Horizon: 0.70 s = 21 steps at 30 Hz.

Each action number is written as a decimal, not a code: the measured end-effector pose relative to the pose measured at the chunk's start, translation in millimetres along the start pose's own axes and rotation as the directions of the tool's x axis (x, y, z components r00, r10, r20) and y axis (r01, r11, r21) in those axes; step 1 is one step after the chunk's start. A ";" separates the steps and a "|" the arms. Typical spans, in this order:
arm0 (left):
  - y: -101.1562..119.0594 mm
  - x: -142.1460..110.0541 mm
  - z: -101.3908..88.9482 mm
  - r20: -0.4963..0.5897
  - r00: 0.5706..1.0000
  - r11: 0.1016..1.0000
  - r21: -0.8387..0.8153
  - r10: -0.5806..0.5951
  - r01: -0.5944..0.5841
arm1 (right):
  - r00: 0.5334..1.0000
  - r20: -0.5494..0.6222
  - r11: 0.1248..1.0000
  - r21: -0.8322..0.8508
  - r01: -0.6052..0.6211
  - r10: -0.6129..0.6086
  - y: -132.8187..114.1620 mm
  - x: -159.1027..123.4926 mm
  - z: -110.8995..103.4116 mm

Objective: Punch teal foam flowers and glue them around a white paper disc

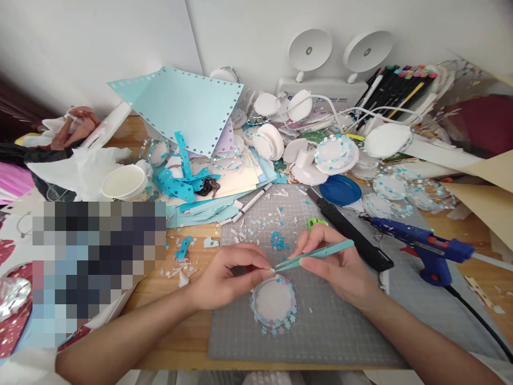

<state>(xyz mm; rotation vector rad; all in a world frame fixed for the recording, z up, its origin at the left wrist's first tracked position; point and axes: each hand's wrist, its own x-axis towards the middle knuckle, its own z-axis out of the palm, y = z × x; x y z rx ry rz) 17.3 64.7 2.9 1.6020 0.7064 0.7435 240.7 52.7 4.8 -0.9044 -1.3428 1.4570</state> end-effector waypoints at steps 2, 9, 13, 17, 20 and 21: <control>0.2 0.2 0.2 -0.001 1.000 1.000 0.007 -0.003 0.003 | 1.000 0.010 1.000 -0.015 -0.013 0.013 -0.6 0.1 0.5; -0.2 1.2 -1.0 0.014 1.000 1.000 0.014 -0.009 0.008 | 0.999 0.007 0.999 -0.013 -0.035 0.035 -1.5 2.5 3.4; -0.1 0.4 -1.2 0.013 1.000 1.000 0.016 -0.015 0.015 | 0.998 0.011 0.998 0.015 -0.056 0.056 0.6 2.3 2.0; -0.6 -0.2 -1.1 0.013 1.000 0.999 0.021 -0.026 0.026 | 0.998 0.005 0.996 0.075 -0.057 0.056 4.0 2.6 -0.1; -0.7 0.2 -0.7 0.003 1.000 1.000 0.010 -0.023 0.023 | 0.999 -0.039 0.998 0.062 -0.013 0.015 5.4 3.4 -0.1; -0.6 0.5 -0.5 -0.007 1.000 1.000 0.005 -0.022 0.022 | 0.998 -0.058 0.999 0.045 0.008 -0.005 5.5 3.6 0.3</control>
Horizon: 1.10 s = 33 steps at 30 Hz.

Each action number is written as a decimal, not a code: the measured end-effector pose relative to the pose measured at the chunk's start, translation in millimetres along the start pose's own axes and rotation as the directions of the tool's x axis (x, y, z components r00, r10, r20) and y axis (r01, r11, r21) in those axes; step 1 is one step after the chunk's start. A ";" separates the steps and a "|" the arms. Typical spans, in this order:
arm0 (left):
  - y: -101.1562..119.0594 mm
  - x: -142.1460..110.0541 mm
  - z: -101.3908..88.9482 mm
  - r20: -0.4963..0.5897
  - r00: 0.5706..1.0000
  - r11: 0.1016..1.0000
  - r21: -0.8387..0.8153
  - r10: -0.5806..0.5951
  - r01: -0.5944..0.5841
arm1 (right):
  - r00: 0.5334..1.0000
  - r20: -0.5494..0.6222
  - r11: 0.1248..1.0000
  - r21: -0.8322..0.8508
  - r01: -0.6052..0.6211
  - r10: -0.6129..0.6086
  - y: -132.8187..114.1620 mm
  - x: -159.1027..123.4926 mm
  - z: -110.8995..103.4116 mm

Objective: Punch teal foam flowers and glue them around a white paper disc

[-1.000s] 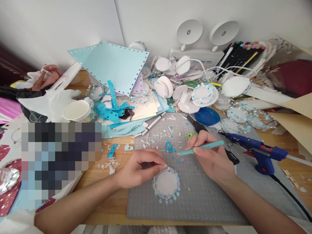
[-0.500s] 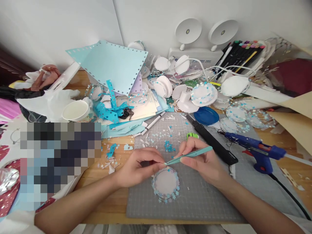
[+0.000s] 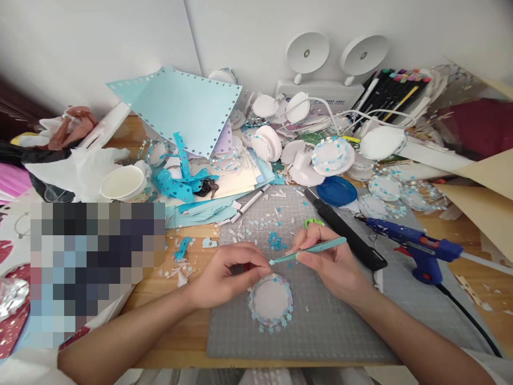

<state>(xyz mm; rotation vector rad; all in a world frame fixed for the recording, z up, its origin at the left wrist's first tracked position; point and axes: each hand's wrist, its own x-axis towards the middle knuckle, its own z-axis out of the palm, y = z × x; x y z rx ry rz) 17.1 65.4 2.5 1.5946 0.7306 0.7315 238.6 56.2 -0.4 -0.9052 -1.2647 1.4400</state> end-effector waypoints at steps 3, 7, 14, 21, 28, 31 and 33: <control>1.1 0.5 0.7 -0.028 1.000 1.000 -0.004 -0.001 0.001 | 0.997 -0.032 0.996 -0.058 0.075 -0.076 -1.0 0.1 1.7; 3.3 0.5 1.4 -0.032 0.999 1.000 0.014 0.014 -0.014 | 0.968 -0.015 0.940 -0.243 0.239 -0.250 -5.1 -2.0 6.5; 5.5 2.8 2.9 0.011 0.999 0.997 -0.054 0.049 -0.048 | 0.698 0.295 0.435 -0.608 0.664 -0.653 -4.7 -7.4 23.2; 0.8 1.5 6.2 -0.024 0.992 0.989 -0.087 -0.124 0.122 | 0.517 0.497 0.115 -0.634 0.765 -0.697 4.6 -9.5 25.8; -2.4 3.8 1.9 -0.140 0.969 0.946 -0.286 -0.202 0.156 | 0.744 0.392 0.433 -0.628 0.646 -0.541 8.0 -10.9 23.0; -7.0 3.8 -1.2 -0.157 0.965 0.928 -0.342 -0.210 0.146 | 0.857 0.338 0.568 -0.644 0.512 -0.390 4.8 -11.2 22.0; -8.5 3.2 -2.1 -0.141 0.968 0.927 -0.345 -0.209 0.150 | 0.883 0.378 0.607 -0.644 0.466 -0.277 4.5 -10.4 20.9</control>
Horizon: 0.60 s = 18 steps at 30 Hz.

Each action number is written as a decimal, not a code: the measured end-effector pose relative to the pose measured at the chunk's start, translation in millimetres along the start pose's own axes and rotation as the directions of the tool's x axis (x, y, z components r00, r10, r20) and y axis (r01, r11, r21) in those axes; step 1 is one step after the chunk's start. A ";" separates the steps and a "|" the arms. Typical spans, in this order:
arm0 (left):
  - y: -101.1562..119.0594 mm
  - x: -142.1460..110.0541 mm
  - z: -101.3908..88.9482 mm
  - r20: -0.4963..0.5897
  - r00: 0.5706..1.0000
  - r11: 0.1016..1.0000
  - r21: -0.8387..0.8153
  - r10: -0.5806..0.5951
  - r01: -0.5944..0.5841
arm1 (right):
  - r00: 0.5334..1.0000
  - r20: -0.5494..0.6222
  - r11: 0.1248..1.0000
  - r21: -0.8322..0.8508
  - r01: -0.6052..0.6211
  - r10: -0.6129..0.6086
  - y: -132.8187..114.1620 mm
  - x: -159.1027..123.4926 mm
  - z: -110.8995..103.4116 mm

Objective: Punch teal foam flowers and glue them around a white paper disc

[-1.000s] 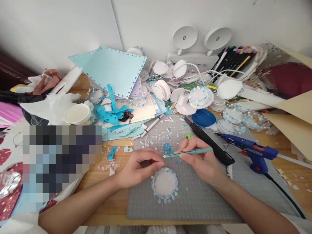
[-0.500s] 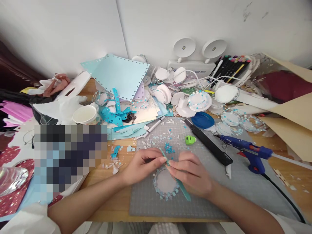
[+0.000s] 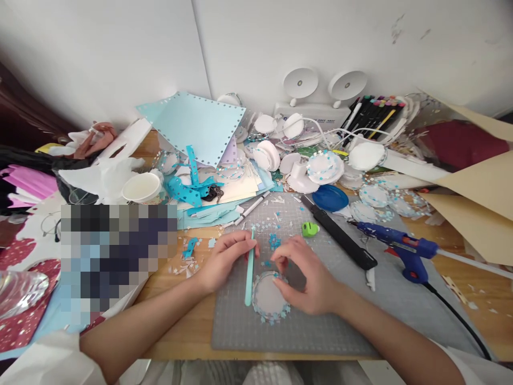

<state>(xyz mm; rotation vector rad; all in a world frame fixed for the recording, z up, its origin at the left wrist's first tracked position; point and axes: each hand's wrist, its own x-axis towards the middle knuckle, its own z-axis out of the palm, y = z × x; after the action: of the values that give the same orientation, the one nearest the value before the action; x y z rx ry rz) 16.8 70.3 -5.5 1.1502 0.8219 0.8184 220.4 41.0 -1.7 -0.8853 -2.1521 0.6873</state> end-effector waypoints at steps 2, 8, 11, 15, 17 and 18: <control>0.6 -0.6 -0.2 0.014 1.000 1.000 -0.003 0.012 -0.012 | 0.997 0.075 1.000 0.029 -0.009 0.007 2.5 0.2 0.7; 5.3 -1.6 -0.6 0.052 0.998 1.000 0.009 0.028 -0.028 | 0.996 0.082 1.000 0.018 -0.025 0.023 4.5 2.2 -3.5; 4.7 -1.7 -1.8 0.051 0.998 0.999 0.039 0.025 -0.027 | 0.999 0.006 0.990 -0.128 -0.052 0.053 -4.3 -5.0 -17.3; 2.9 -1.9 -2.5 0.044 0.999 0.999 0.047 0.016 -0.019 | 0.907 -0.412 0.954 -0.232 -0.192 0.082 -12.1 -48.0 -33.5; 2.4 -2.0 -2.5 0.046 0.999 0.998 0.055 0.020 -0.023 | 0.667 -0.733 0.890 -0.207 -0.406 0.134 -7.6 -77.4 -38.8; 2.4 -2.2 -2.4 0.049 0.999 0.998 0.063 0.022 -0.025 | 0.485 -0.860 0.834 -0.144 -0.533 0.162 -3.4 -90.7 -41.8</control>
<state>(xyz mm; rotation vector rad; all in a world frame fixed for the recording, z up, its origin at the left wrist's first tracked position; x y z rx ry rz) 13.4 69.9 -3.3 1.2335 0.8010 0.7853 298.3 -21.1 -10.1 -1.5395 -1.2200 -0.0709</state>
